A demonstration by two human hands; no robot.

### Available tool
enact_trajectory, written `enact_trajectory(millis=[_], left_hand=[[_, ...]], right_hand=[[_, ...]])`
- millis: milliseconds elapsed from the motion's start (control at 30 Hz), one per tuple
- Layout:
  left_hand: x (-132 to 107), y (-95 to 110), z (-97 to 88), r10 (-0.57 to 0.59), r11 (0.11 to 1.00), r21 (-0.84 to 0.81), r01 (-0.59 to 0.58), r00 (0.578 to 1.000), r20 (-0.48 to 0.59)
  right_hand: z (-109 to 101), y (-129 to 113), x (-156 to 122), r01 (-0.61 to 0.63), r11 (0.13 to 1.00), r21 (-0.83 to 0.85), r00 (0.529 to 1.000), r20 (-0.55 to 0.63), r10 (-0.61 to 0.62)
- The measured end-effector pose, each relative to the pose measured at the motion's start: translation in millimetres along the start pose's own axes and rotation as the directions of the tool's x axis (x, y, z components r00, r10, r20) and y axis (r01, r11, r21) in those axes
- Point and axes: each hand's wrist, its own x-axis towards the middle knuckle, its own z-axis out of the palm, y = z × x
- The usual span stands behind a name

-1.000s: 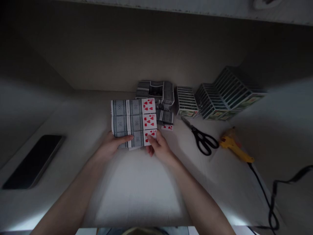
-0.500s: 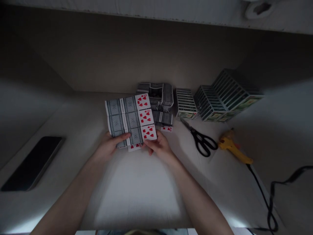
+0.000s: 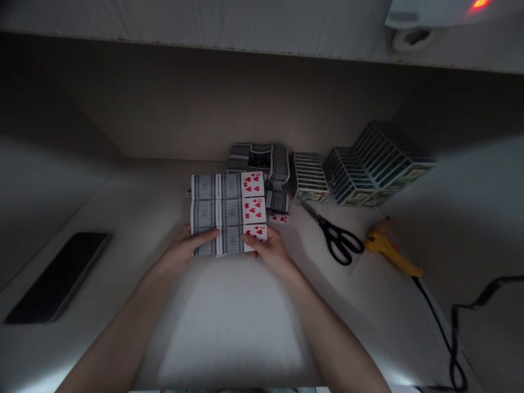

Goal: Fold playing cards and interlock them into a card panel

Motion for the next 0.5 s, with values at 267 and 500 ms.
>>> enact_trajectory(millis=[267,500], left_hand=[[18.5,1.9,-24.8,0.158,0.96,-0.175,-0.219,0.939,-0.304],[20.2,-1.2,-15.4,0.293,0.911,-0.17,-0.376,0.879,-0.377]], right_hand=[[-8.9,4.0,7.7,-0.031,0.999,0.045,0.999,-0.032,0.033],[-2.2,4.5,8.5,-0.019,0.999,0.036,0.99,0.139,0.014]])
